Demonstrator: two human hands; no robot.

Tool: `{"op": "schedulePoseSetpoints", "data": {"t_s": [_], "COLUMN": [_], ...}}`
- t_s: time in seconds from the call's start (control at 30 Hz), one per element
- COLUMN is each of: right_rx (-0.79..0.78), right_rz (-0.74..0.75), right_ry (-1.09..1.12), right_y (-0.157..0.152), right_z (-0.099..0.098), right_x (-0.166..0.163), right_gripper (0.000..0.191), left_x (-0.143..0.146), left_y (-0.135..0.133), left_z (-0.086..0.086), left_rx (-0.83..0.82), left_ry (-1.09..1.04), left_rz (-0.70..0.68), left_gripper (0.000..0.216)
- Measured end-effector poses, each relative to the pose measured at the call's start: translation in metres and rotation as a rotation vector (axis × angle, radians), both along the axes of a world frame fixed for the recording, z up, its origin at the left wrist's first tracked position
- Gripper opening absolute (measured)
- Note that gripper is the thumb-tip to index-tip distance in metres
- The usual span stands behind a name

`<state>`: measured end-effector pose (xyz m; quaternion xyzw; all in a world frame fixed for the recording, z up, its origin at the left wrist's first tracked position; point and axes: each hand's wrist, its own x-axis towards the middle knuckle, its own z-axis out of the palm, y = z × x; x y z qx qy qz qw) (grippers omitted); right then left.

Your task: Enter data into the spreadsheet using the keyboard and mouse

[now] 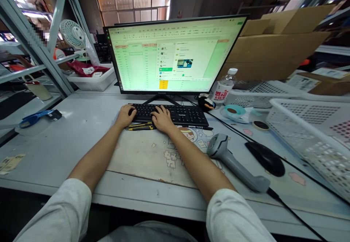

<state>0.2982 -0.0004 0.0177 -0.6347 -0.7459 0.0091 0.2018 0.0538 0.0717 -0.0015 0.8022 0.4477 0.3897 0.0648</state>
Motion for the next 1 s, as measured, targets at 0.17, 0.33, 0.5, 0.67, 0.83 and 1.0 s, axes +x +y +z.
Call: {"op": "schedulePoseSetpoints", "data": {"t_s": [0.17,0.33,0.5,0.67,0.83,1.0], "right_rx": [0.016,0.064,0.046,0.083,0.110,0.156], "right_rz": [-0.034,0.028,0.095,0.074,0.066,0.072], "right_ry": [0.016,0.026,0.027,0.017,0.017,0.032], "right_y": [0.006,0.003,-0.005,-0.016,-0.042,-0.079], "right_z": [0.002,0.004,0.003,0.006,0.005,0.005], "right_x": [0.001,0.000,-0.007,-0.001,0.026,0.053], "right_gripper": [0.049,0.046,0.038,0.042,0.040,0.040], "left_x": [-0.004,-0.003,-0.004,-0.005,-0.004,-0.004], "left_y": [0.005,0.005,0.005,0.007,0.007,0.008], "left_z": [-0.002,-0.003,-0.004,-0.007,-0.010,-0.012], "left_rx": [0.029,0.016,0.035,-0.007,-0.034,-0.045], "left_ry": [-0.070,-0.047,-0.035,0.004,0.060,0.100], "left_rz": [0.105,0.107,0.076,0.018,0.011,0.030], "left_gripper": [0.028,0.031,0.028,0.036,0.044,0.049]}}
